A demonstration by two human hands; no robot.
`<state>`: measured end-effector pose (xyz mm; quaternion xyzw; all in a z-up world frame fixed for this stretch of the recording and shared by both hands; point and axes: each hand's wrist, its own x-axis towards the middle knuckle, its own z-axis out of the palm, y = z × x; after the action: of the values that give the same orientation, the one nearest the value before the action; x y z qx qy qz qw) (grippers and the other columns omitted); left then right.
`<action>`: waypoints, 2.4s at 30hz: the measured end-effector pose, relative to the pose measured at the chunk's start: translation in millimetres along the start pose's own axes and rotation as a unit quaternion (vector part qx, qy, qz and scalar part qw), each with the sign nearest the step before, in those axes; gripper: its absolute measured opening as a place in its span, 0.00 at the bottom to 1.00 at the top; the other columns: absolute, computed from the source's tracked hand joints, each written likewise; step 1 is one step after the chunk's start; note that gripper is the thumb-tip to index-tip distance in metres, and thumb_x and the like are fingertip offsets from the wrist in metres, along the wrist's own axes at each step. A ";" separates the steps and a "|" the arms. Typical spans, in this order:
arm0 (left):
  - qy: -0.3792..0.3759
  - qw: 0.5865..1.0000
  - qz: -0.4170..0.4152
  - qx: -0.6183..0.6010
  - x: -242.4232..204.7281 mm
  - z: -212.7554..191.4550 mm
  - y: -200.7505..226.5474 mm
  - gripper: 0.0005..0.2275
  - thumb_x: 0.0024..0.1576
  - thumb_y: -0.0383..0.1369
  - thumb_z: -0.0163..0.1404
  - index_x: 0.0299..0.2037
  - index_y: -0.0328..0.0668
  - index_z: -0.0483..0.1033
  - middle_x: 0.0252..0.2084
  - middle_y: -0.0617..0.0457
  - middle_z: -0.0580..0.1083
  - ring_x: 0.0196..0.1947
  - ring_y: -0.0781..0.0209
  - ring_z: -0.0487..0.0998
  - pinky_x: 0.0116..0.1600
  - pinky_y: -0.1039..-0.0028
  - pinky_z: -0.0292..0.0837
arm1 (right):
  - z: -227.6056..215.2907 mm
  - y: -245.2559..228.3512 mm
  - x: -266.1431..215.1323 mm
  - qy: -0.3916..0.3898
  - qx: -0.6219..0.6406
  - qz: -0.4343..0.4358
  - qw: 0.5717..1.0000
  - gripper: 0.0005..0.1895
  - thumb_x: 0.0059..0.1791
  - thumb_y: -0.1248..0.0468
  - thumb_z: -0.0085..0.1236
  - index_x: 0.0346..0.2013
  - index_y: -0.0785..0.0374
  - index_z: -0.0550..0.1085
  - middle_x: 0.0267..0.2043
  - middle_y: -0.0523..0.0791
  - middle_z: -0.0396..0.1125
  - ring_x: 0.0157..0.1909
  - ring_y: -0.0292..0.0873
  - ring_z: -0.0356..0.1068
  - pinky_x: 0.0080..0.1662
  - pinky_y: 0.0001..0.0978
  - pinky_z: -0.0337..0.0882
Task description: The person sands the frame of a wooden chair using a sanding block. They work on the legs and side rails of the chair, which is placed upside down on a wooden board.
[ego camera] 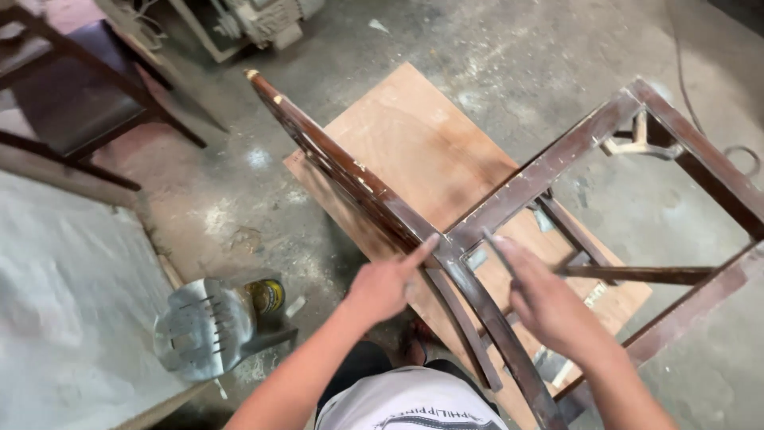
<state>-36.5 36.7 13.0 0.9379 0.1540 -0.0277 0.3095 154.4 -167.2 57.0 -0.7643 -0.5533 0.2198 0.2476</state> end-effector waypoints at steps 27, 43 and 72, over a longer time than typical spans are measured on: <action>0.151 0.949 0.261 0.091 122.7 -56.4 -226.4 0.26 0.40 0.44 0.68 0.47 0.49 0.75 0.40 0.59 0.74 0.47 0.62 0.74 0.67 0.58 0.57 | 114.3 -51.7 91.6 0.007 -0.427 0.036 0.903 0.45 0.49 0.32 0.41 0.76 0.46 0.52 0.81 0.35 0.43 0.81 0.55 0.37 0.73 0.63 0.38; 0.138 0.958 0.242 0.065 118.3 -64.4 -220.4 0.25 0.40 0.42 0.68 0.47 0.50 0.75 0.40 0.59 0.73 0.47 0.61 0.74 0.66 0.58 0.58 | 106.2 -52.1 96.5 0.015 -0.423 0.017 0.906 0.39 0.52 0.38 0.40 0.76 0.44 0.53 0.80 0.35 0.46 0.81 0.52 0.38 0.73 0.62 0.39; 0.134 0.962 0.227 0.066 117.1 -65.6 -216.9 0.27 0.36 0.39 0.70 0.47 0.50 0.74 0.39 0.60 0.73 0.46 0.60 0.75 0.67 0.59 0.56 | 121.7 -50.9 100.3 0.013 -0.417 0.050 0.907 0.45 0.45 0.52 0.42 0.78 0.48 0.47 0.81 0.37 0.41 0.82 0.53 0.32 0.74 0.61 0.32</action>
<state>5.6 272.3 -75.5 0.9617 -0.0253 0.1593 0.2218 71.8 -41.5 -12.6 -0.8271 -0.5526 -0.0289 -0.0984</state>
